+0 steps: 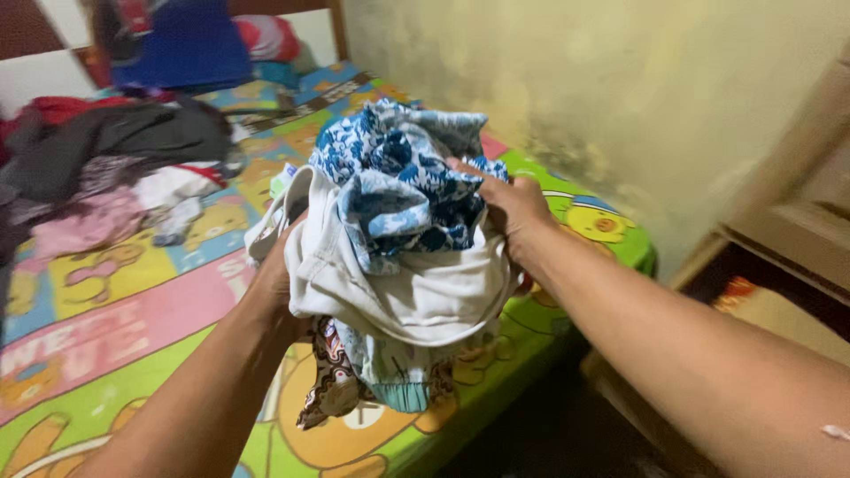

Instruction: The person takes a pile of clothes out of a dresser drawer, places them on a bed, and folds a striped shirt by hand.

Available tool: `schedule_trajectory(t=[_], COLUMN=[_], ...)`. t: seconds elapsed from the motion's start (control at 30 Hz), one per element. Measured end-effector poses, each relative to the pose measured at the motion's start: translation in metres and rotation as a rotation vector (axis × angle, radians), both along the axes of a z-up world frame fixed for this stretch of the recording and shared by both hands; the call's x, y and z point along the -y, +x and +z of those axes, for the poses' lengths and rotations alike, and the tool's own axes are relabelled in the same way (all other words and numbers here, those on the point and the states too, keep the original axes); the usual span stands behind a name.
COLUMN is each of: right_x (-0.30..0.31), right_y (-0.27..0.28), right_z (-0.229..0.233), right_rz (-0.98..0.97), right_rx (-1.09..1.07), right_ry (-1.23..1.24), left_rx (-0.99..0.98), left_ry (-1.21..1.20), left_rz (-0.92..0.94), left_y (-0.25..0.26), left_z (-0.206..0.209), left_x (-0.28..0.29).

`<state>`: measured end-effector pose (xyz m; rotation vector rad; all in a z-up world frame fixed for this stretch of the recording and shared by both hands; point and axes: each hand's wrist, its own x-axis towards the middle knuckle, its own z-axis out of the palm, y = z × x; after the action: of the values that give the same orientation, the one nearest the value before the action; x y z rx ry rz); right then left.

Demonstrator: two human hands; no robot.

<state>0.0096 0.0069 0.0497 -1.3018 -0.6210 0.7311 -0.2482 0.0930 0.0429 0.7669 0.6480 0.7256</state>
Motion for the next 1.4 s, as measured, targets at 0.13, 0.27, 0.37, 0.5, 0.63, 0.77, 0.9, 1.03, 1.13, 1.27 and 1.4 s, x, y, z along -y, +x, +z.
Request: schedule_trajectory(t=[0.13,0.27,0.37,0.5,0.63,0.77,0.9,1.03,1.13,1.27,1.4], right_x=[-0.042,-0.078,-0.104,-0.129,-0.147,-0.165,-0.174,-0.178,-0.182,-0.18,-0.175], right_y=[-0.024,-0.07,-0.098,-0.128,-0.148,-0.15,-0.141,-0.148,-0.154,-0.166,-0.169], right_z=[-0.042,-0.071,-0.09,-0.121,-0.143,-0.161,-0.185,-0.214,-0.217,-0.206,-0.191], right_rz=[0.202,0.332,0.441,0.49,0.611,0.655,0.871,0.931,0.944,0.974,0.965], right_rx=[-0.031,-0.154,-0.313,-0.306,-0.351,-0.359,0.029,0.015,-0.003,-0.016,-0.058], right_ry=[0.029,-0.008,-0.053,-0.204,-0.243,-0.372,-0.707,-0.79,-0.863,-0.83,-0.818], left_rx=[-0.051,-0.119,-0.166,-0.225,-0.325,-0.454,-0.926,-0.938,-0.973,-0.96,-0.945], left_ry=[-0.029,-0.102,-0.152,-0.221,-0.2,-0.232,-0.23,-0.269,-0.183,-0.154,-0.149], left_rz=[0.076,0.175,0.254,0.347,0.456,0.411,0.3,0.348,0.345,0.404,0.377], left_y=[-0.042,-0.083,-0.116,-0.145,-0.167,-0.195,-0.222,-0.234,-0.228,-0.211,-0.196], left_z=[-0.011,-0.036,-0.054,-0.074,-0.096,-0.129,-0.172,-0.204,-0.202,-0.174,-0.16], left_x=[-0.012,-0.022,-0.029,-0.041,-0.06,-0.093,-0.114,-0.123,-0.119,-0.113,-0.108])
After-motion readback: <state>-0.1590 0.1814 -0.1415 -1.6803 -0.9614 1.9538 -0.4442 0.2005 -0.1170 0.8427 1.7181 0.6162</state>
